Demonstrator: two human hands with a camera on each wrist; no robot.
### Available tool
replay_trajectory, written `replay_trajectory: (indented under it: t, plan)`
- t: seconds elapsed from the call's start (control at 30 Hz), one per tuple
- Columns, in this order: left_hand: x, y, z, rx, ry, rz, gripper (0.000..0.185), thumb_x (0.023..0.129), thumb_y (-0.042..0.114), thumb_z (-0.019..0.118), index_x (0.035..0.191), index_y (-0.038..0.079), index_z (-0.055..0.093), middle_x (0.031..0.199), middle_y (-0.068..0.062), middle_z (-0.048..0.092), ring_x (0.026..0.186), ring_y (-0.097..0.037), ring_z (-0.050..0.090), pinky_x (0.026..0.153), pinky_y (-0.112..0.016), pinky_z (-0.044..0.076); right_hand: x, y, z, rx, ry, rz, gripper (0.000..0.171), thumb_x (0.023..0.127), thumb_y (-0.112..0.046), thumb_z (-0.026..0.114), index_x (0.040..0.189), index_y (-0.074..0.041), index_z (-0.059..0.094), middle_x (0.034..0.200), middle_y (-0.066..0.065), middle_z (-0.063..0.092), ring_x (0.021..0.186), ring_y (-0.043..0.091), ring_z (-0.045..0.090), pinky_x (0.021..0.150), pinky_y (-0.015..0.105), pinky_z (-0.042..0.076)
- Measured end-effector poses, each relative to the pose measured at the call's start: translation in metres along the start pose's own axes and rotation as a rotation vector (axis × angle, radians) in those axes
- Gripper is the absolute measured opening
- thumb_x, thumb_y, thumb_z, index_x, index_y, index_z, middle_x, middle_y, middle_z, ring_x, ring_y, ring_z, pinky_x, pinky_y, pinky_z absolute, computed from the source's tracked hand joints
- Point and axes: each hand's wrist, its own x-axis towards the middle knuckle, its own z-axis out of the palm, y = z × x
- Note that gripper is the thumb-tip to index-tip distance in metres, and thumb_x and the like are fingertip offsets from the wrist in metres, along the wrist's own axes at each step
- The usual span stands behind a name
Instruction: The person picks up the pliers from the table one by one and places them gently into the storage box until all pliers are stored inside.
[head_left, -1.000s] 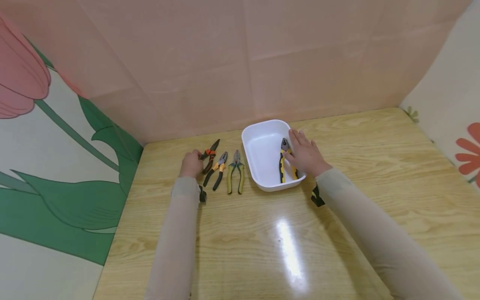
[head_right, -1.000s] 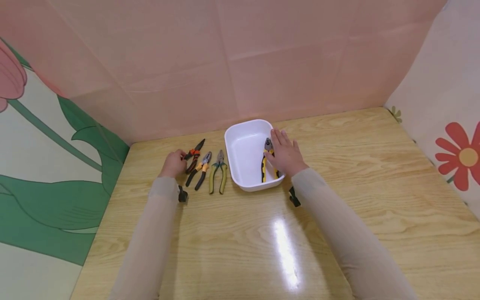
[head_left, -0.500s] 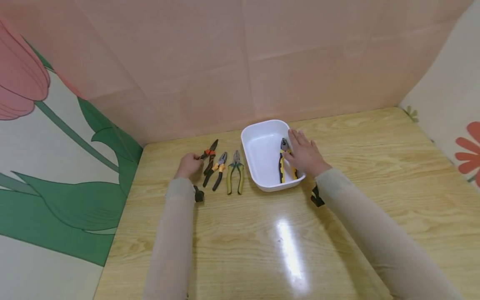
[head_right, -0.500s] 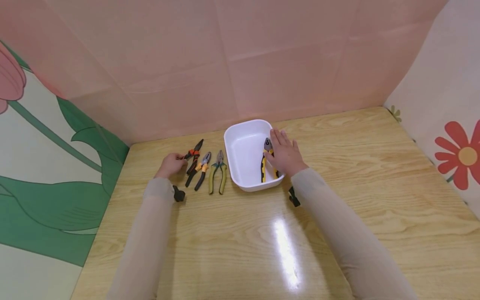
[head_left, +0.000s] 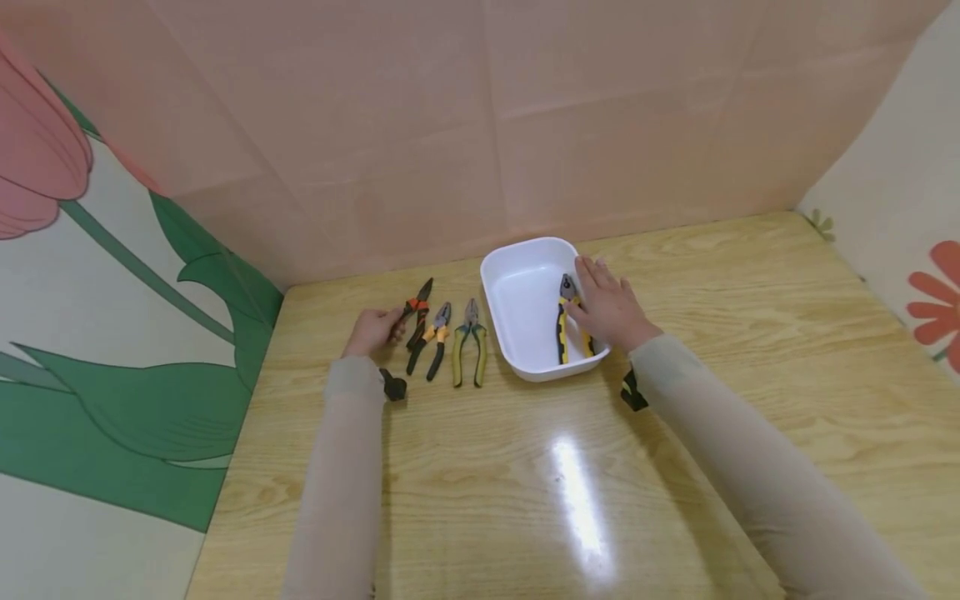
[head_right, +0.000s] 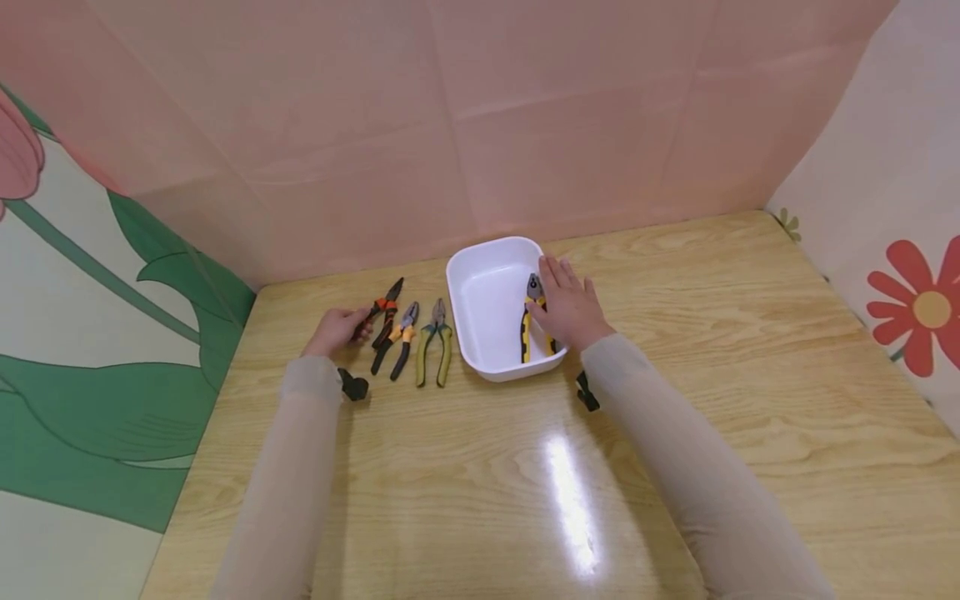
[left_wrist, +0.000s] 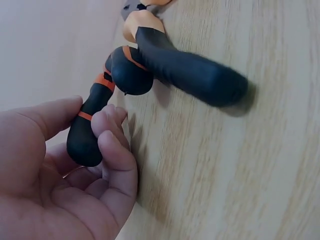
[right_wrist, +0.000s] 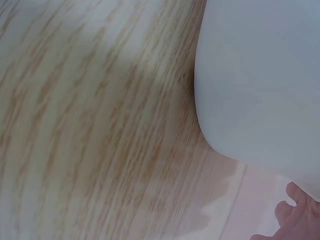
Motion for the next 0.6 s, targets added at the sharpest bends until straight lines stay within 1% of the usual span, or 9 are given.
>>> replay_trajectory:
  t: [0.13,0.27,0.6]
  plan:
    - [0.0013,-0.0001,-0.0014,-0.074,-0.019,-0.032,0.041,0.109,0.022,0.049,0.119,-0.015,0.064,0.084,-0.007,0.066,0.068,-0.009,0.058,0.066,-0.020,0.053,0.0001,-0.0014,-0.0003,0.006,-0.003,0.004,0.083,0.107,-0.041,0.046,0.161,-0.005,-0.006,0.169,0.017,-0.005,0.154,0.037,-0.006,0.119,0.066,0.002]
    - [0.0020,0.0000,-0.0028,-0.116,-0.015,-0.045,0.040,0.108,0.019,0.050,0.121,-0.017,0.063,0.081,-0.006,0.068,0.067,-0.008,0.063,0.068,-0.020,0.056,-0.0001,-0.0015,-0.0007,0.014,-0.002,0.007,0.083,0.107,-0.041,0.046,0.161,-0.006,-0.006,0.169,0.016,-0.005,0.154,0.037,-0.007,0.119,0.066,0.001]
    - [0.0034,-0.0022,-0.0031,-0.227,-0.011,-0.067,0.039,0.107,0.016,0.053,0.126,-0.018,0.059,0.078,-0.006,0.069,0.065,-0.008,0.065,0.066,-0.018,0.056,-0.0004,-0.0020,-0.0012,0.018,-0.003,0.007,0.083,0.106,-0.039,0.047,0.161,-0.005,-0.005,0.169,0.017,-0.005,0.154,0.038,-0.006,0.119,0.067,0.002]
